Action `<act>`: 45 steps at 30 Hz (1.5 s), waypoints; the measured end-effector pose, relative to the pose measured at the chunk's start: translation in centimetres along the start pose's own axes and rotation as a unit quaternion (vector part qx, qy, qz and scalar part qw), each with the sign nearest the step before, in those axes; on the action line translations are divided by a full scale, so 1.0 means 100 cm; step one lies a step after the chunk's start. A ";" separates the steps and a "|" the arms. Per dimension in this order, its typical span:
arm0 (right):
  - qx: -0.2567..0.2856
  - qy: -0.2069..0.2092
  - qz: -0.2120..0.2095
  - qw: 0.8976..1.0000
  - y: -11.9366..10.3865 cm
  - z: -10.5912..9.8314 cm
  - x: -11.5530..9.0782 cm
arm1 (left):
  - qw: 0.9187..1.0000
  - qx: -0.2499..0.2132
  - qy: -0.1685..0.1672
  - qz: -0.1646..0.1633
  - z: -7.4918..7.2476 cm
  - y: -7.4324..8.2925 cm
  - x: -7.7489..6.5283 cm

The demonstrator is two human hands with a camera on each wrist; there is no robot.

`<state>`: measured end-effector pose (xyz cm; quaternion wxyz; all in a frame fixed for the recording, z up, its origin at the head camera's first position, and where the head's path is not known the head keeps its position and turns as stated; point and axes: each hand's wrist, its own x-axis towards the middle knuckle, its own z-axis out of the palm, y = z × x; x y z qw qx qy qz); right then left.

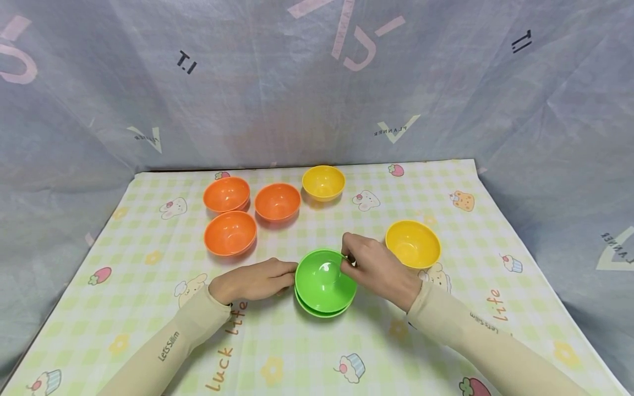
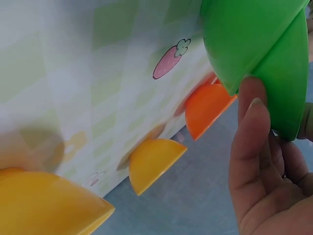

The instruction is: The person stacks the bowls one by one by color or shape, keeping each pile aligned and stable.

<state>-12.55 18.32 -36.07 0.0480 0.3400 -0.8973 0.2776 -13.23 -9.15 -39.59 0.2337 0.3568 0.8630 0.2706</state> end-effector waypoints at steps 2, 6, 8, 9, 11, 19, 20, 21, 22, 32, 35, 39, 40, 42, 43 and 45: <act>-0.007 0.000 0.001 1.000 0.000 0.000 0.000 | 1.000 -0.001 -0.001 0.001 0.000 0.000 0.000; -0.018 0.001 0.004 1.000 0.000 0.000 -0.001 | 1.000 -0.004 -0.004 0.002 -0.001 0.002 -0.001; -0.021 0.001 0.005 1.000 0.000 0.001 -0.001 | 1.000 -0.007 -0.004 0.002 -0.001 0.002 -0.001; -0.022 0.000 0.006 1.000 0.000 0.001 -0.001 | 1.000 -0.009 -0.004 0.002 -0.002 0.002 -0.001; -0.025 -0.001 0.007 1.000 0.000 0.001 0.000 | 1.000 -0.014 -0.004 0.003 -0.002 0.002 -0.001; -0.028 -0.005 0.014 0.999 0.002 0.003 -0.001 | 1.000 -0.026 -0.008 -0.001 -0.001 0.000 -0.001; -0.028 -0.006 0.016 0.999 0.002 0.003 -0.001 | 1.000 -0.025 -0.008 -0.002 -0.001 0.000 -0.001; -0.028 -0.006 0.016 0.999 0.002 0.003 -0.001 | 1.000 -0.025 -0.009 -0.002 -0.001 0.000 -0.001; -0.028 -0.006 0.017 0.999 0.002 0.003 -0.001 | 1.000 -0.025 -0.009 -0.003 -0.001 0.000 -0.001; -0.030 -0.023 0.031 0.999 0.003 0.005 -0.003 | 1.000 -0.028 -0.010 -0.006 -0.001 0.000 -0.003; -0.028 -0.028 0.032 0.999 0.004 0.006 -0.004 | 0.999 -0.032 -0.010 -0.006 0.000 0.000 -0.003; -0.021 -0.031 0.028 0.999 0.005 0.007 -0.004 | 0.999 -0.037 -0.010 -0.004 0.000 -0.001 -0.003; -0.017 -0.033 0.027 0.999 0.005 0.007 -0.003 | 0.999 -0.037 -0.010 -0.003 0.000 -0.001 -0.003; -0.010 -0.035 0.025 0.999 0.005 0.007 -0.003 | 0.999 -0.037 -0.010 -0.002 0.000 -0.002 -0.003; -0.006 -0.036 0.024 0.999 0.005 0.007 -0.003 | 0.999 -0.038 -0.011 -0.001 0.000 -0.002 -0.003; 0.002 -0.038 0.021 0.999 0.006 0.008 -0.003 | 0.999 -0.039 -0.010 0.002 0.000 -0.002 -0.003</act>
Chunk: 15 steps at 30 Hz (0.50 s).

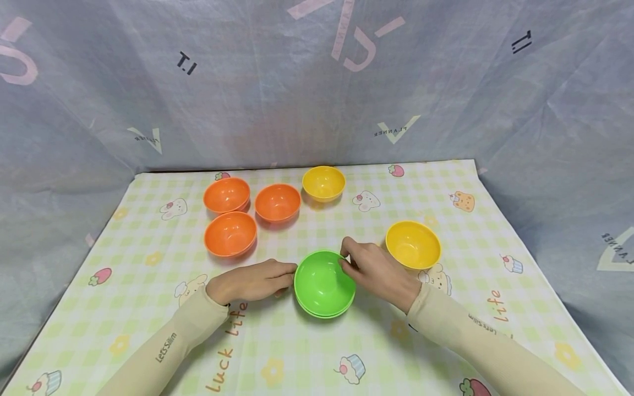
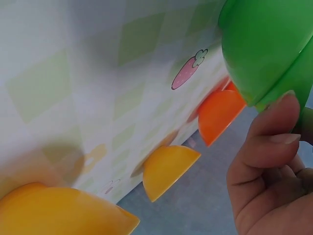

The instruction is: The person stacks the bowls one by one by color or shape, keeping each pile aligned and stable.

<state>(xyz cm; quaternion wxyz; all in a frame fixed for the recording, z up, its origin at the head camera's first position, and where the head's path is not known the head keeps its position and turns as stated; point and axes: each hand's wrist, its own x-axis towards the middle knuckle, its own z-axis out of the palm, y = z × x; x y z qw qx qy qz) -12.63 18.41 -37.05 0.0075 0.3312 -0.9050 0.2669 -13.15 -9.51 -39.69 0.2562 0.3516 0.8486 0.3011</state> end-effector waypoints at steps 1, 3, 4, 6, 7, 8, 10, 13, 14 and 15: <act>0.003 -0.001 -0.002 1.000 0.000 0.000 0.000 | 1.000 0.000 0.000 0.001 0.000 0.000 0.000; 0.008 -0.002 -0.006 1.000 0.002 0.001 0.000 | 1.000 0.000 -0.001 0.001 0.000 -0.001 0.000; 0.009 -0.002 -0.008 1.000 0.002 0.002 0.000 | 1.000 0.000 -0.001 0.001 0.000 -0.001 0.000; 0.011 -0.002 -0.010 1.000 0.004 0.003 0.000 | 1.000 0.002 -0.002 0.000 0.000 -0.001 0.000; 0.009 -0.002 -0.012 1.000 0.004 0.004 0.000 | 1.000 0.004 -0.002 0.000 0.000 -0.001 0.000; 0.008 -0.001 -0.013 1.000 0.005 0.005 -0.001 | 1.000 0.006 -0.002 0.000 0.000 -0.001 0.000; 0.006 0.000 -0.014 1.000 0.006 0.006 -0.001 | 1.000 0.009 -0.001 0.000 0.000 0.000 0.000; 0.003 0.003 -0.015 1.000 0.007 0.007 -0.002 | 1.000 0.010 -0.001 -0.001 0.000 0.000 0.000; 0.003 0.003 -0.015 1.000 0.007 0.007 -0.002 | 1.000 0.010 -0.001 -0.002 -0.001 0.000 -0.001; 0.003 0.003 -0.015 1.000 0.007 0.008 -0.002 | 1.000 0.010 -0.001 -0.002 -0.001 0.000 -0.001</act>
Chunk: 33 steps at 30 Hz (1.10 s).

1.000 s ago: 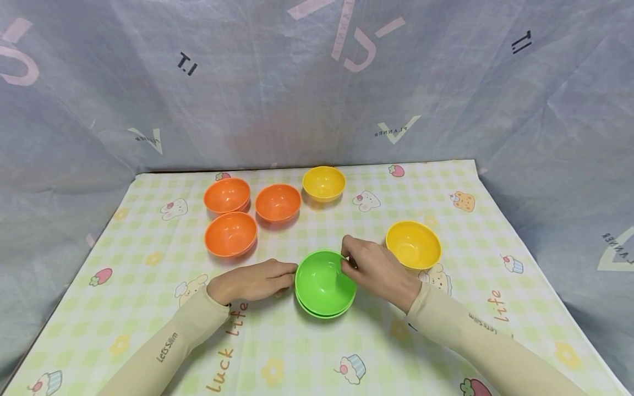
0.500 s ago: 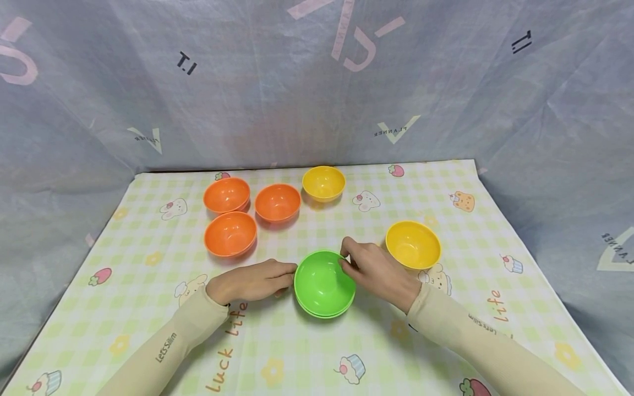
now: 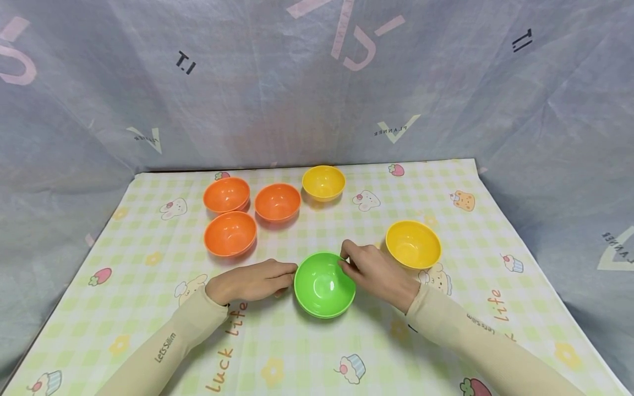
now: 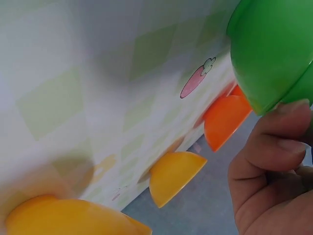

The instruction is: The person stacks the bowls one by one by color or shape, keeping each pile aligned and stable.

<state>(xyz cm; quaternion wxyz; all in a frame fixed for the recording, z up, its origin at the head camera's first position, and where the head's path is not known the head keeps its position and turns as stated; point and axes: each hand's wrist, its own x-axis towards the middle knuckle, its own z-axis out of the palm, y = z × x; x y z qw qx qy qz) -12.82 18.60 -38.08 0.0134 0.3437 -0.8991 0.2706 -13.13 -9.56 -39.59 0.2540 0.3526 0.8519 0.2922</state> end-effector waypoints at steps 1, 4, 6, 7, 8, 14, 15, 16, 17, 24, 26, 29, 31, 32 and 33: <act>0.000 0.000 0.001 1.000 0.000 0.000 0.000 | 1.000 0.000 0.000 0.000 0.000 0.000 0.000; 0.000 -0.002 0.004 1.000 0.000 0.000 0.000 | 1.000 0.000 0.000 0.001 0.000 0.000 0.000; 0.000 -0.007 0.007 1.000 -0.001 0.000 0.000 | 1.000 0.006 0.002 0.002 0.000 0.000 0.000; 0.001 -0.010 0.009 1.000 -0.001 0.001 0.000 | 1.000 0.008 0.003 0.002 0.000 0.000 0.000; 0.002 -0.012 0.011 1.000 -0.001 0.001 0.000 | 1.000 0.009 0.004 0.003 0.000 -0.001 0.000; 0.006 -0.018 0.018 1.000 -0.001 0.002 0.000 | 1.000 0.020 0.008 0.004 0.001 -0.002 0.000; 0.006 -0.017 0.018 1.000 -0.001 0.002 0.000 | 1.000 0.023 0.008 0.004 0.001 -0.002 0.000; 0.007 -0.017 0.018 1.000 -0.001 0.002 0.000 | 1.000 0.026 0.008 0.003 0.001 -0.002 0.000; 0.007 -0.017 0.019 1.000 -0.001 0.002 0.000 | 1.000 0.028 0.007 0.002 0.001 -0.001 0.000; 0.004 -0.019 0.021 1.000 0.000 0.004 0.000 | 0.999 0.036 0.008 -0.002 0.000 -0.001 0.000; 0.003 -0.019 0.023 1.000 0.000 0.004 0.000 | 0.999 0.035 0.008 -0.001 0.001 -0.001 0.000; 0.004 -0.020 0.027 0.999 0.000 0.004 0.000 | 0.999 0.033 0.007 -0.001 0.001 0.000 -0.001; 0.006 -0.020 0.029 0.999 0.000 0.004 0.000 | 0.999 0.034 0.007 -0.002 0.001 0.001 -0.001; 0.007 -0.020 0.030 0.999 0.000 0.005 0.000 | 0.999 0.034 0.007 -0.002 0.000 0.001 -0.001; 0.007 -0.020 0.031 0.999 0.000 0.005 -0.001 | 0.999 0.035 0.007 -0.002 0.000 0.001 -0.001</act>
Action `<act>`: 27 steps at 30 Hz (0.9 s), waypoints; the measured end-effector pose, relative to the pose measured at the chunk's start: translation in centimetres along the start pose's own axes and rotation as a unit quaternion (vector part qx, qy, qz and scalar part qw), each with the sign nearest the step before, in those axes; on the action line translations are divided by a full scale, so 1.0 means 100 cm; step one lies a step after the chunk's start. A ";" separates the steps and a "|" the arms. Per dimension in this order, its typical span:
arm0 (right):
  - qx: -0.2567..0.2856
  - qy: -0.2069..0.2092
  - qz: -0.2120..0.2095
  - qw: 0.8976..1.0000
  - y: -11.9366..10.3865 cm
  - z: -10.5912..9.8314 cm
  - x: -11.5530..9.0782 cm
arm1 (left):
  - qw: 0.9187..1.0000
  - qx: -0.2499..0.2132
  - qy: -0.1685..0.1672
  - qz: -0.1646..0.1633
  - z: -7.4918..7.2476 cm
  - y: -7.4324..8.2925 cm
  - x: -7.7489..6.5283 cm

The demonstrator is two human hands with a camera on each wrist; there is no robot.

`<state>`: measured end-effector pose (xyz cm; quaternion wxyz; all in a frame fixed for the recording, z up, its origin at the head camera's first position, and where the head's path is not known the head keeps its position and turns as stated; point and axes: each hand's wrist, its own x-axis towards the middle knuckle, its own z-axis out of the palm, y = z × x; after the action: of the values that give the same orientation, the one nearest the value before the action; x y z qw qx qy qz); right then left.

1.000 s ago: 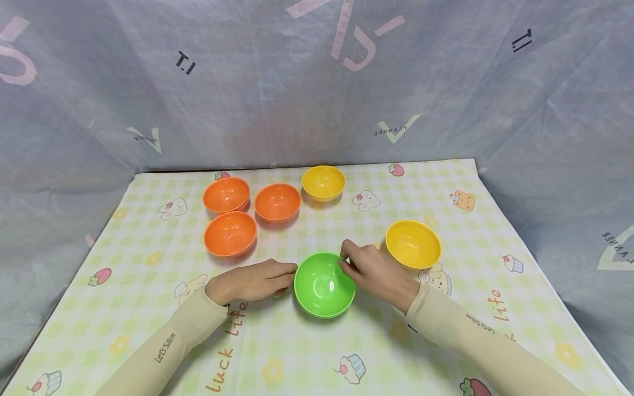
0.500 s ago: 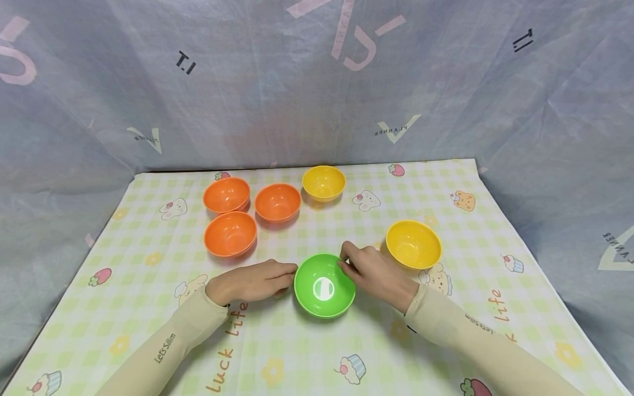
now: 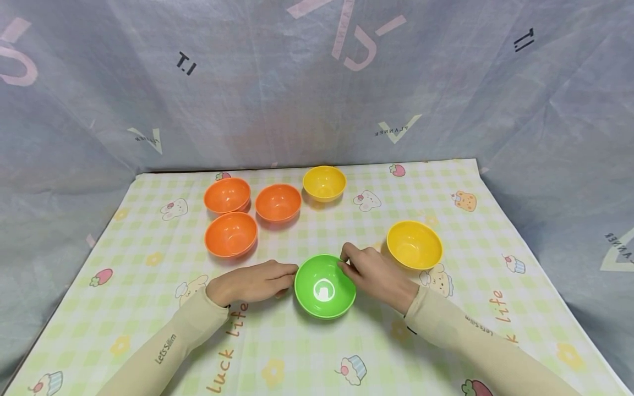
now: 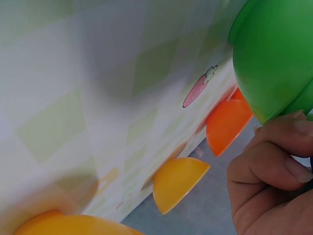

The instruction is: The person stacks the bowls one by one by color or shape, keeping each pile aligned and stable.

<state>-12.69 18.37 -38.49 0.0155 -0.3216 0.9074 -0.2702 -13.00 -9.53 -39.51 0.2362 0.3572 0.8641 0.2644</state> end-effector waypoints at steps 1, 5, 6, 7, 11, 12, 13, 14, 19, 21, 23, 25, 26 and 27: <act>0.001 0.000 0.000 1.000 0.000 0.000 0.000 | 1.000 0.001 0.000 -0.001 0.000 0.000 0.000; 0.003 0.001 0.000 1.000 0.001 0.001 -0.001 | 1.000 0.004 0.000 -0.001 0.000 0.001 0.000; 0.004 0.001 0.000 1.000 0.001 0.001 -0.001 | 1.000 0.004 0.001 -0.001 0.000 0.001 0.000; 0.005 0.001 -0.001 1.000 0.002 0.001 -0.001 | 1.000 0.004 0.001 0.000 0.000 0.001 0.000; 0.006 -0.003 0.002 1.000 0.003 0.001 -0.002 | 1.000 -0.003 0.000 0.005 0.000 0.000 0.000; 0.006 -0.006 0.005 1.000 0.003 0.001 -0.003 | 1.000 -0.004 0.000 0.005 0.000 0.000 0.000; 0.006 -0.008 0.008 1.000 0.002 0.001 -0.003 | 1.000 -0.004 -0.001 0.005 0.000 0.000 0.000; 0.007 -0.011 0.012 1.000 0.002 0.001 -0.003 | 1.000 -0.004 -0.001 0.004 0.000 0.001 0.000; 0.039 -0.032 0.028 0.998 0.003 0.000 -0.008 | 1.000 -0.002 0.001 0.001 0.000 0.001 0.000; 0.066 -0.044 0.035 0.996 0.003 0.000 -0.010 | 1.000 -0.004 0.001 0.001 0.000 0.001 0.000; 0.091 -0.056 0.043 0.993 0.004 -0.001 -0.012 | 1.000 -0.004 0.002 0.001 0.000 0.001 0.000; 0.111 -0.068 0.048 0.990 0.003 -0.002 -0.014 | 1.000 -0.003 0.002 -0.002 0.000 0.001 0.000; 0.115 -0.073 0.049 0.989 0.003 -0.002 -0.015 | 1.000 -0.002 0.003 -0.003 0.000 0.001 0.000; 0.118 -0.077 0.049 0.989 0.003 -0.002 -0.015 | 1.000 -0.001 0.002 -0.004 0.001 0.001 0.000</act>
<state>-11.70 19.55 -38.67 0.1364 -0.2927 0.8797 -0.3491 -12.92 -9.50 -39.51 0.2357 0.3525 0.8659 0.2655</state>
